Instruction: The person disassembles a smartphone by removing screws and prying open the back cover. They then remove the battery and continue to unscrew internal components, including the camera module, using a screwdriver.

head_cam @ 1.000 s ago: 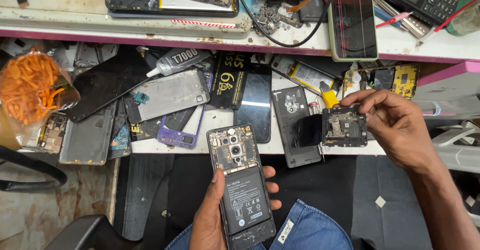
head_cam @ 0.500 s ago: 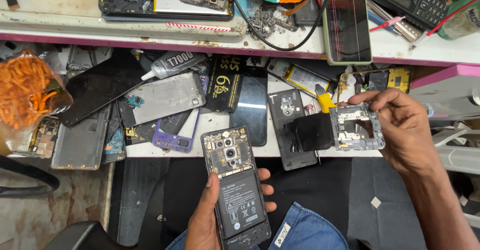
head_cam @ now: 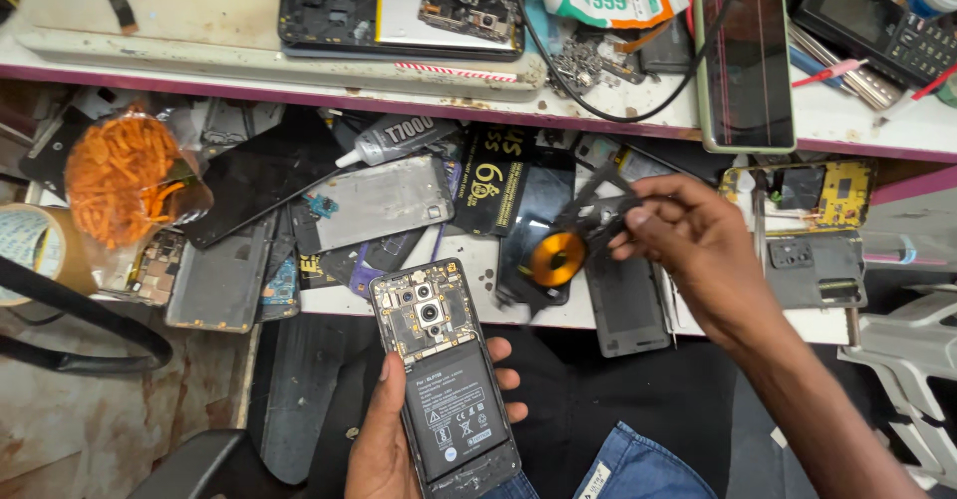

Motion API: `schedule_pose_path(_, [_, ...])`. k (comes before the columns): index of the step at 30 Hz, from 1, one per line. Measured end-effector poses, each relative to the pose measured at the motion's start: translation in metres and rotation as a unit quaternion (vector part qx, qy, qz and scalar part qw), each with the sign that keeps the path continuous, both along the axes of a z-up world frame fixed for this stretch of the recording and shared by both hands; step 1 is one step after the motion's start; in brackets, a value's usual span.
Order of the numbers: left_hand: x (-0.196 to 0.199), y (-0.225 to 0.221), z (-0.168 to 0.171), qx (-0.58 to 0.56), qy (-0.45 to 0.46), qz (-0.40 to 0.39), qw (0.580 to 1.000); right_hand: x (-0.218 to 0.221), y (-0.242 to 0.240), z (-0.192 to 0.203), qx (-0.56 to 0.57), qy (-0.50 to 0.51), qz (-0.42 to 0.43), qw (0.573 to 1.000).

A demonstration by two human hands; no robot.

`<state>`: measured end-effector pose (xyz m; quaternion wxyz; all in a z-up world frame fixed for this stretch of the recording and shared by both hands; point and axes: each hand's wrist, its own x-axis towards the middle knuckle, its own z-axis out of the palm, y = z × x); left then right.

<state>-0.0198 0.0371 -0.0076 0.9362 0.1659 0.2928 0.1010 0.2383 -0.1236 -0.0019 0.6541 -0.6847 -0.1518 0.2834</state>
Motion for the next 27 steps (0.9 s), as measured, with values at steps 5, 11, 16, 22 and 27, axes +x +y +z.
schedule_pose_path(5, [-0.007,0.001,-0.004,0.000,-0.018,0.002,1.000,-0.004,0.018,0.000,-0.008,0.033,0.051,0.998])
schedule_pose_path(11, [-0.018,0.007,-0.014,0.019,-0.128,-0.026,0.991,-0.002,-0.023,0.029,0.082,-0.028,0.088,0.992])
schedule_pose_path(16, [-0.016,0.006,-0.020,-0.014,-0.201,-0.024,0.979,-0.013,-0.069,0.049,0.155,-0.038,0.037,0.986])
schedule_pose_path(22, [-0.014,0.005,-0.023,-0.022,-0.213,-0.039,0.976,-0.040,-0.089,0.064,0.274,0.008,0.031,0.961])
schedule_pose_path(27, [-0.011,0.002,-0.025,-0.026,-0.241,-0.048,0.969,-0.055,-0.097,0.074,0.297,0.038,0.017,0.954])
